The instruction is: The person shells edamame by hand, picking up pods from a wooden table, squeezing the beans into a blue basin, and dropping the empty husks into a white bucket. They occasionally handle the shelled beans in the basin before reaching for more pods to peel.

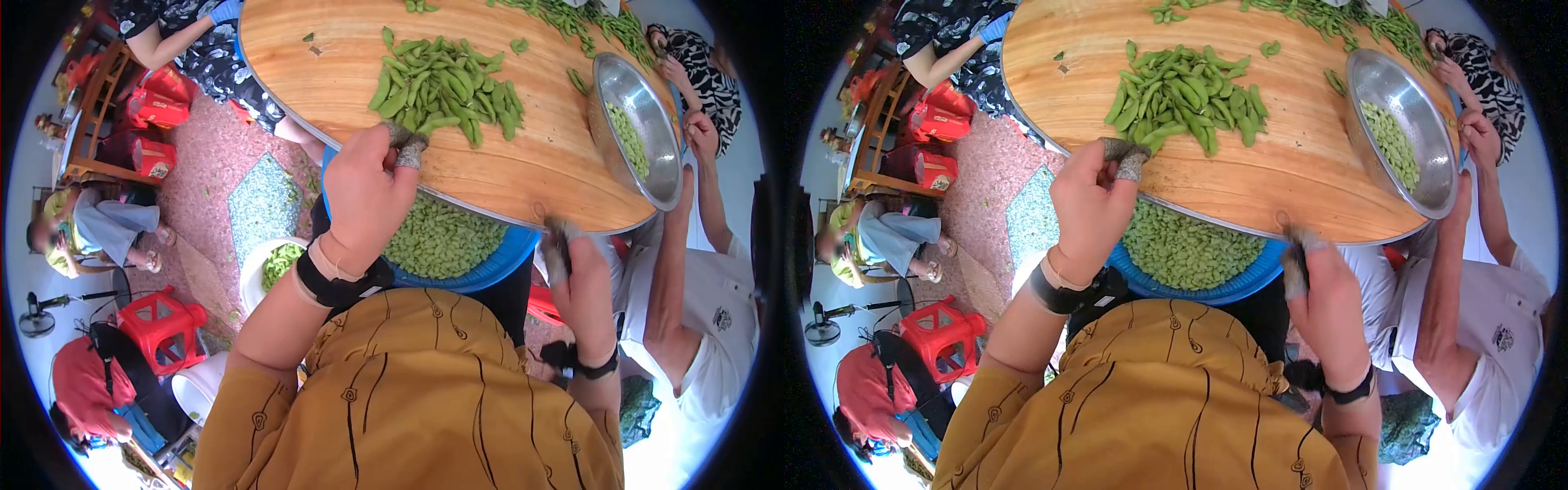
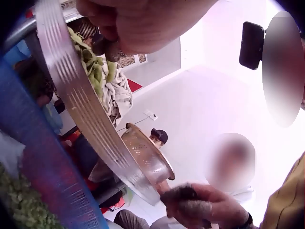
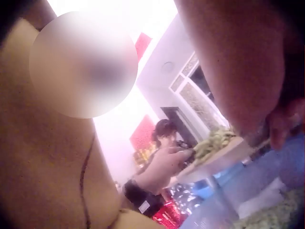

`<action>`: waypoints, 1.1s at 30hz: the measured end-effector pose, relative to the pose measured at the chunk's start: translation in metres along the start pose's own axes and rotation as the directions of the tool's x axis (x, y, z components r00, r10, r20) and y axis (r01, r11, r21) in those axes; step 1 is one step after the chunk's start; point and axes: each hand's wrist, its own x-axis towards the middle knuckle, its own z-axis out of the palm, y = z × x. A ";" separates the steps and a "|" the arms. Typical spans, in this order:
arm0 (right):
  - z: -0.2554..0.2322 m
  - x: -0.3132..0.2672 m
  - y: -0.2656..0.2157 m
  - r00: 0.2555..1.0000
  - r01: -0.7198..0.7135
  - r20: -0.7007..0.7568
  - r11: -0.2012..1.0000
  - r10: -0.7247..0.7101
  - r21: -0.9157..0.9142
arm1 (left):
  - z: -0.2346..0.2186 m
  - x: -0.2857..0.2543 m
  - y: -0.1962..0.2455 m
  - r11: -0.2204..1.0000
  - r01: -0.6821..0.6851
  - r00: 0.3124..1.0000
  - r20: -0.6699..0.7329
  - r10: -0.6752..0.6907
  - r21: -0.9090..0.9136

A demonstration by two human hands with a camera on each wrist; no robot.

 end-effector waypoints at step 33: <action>0.046 0.032 -0.037 0.912 -0.339 0.411 0.571 0.004 0.748 | -0.015 -0.044 0.017 0.626 0.553 0.707 0.707 -0.003 -0.550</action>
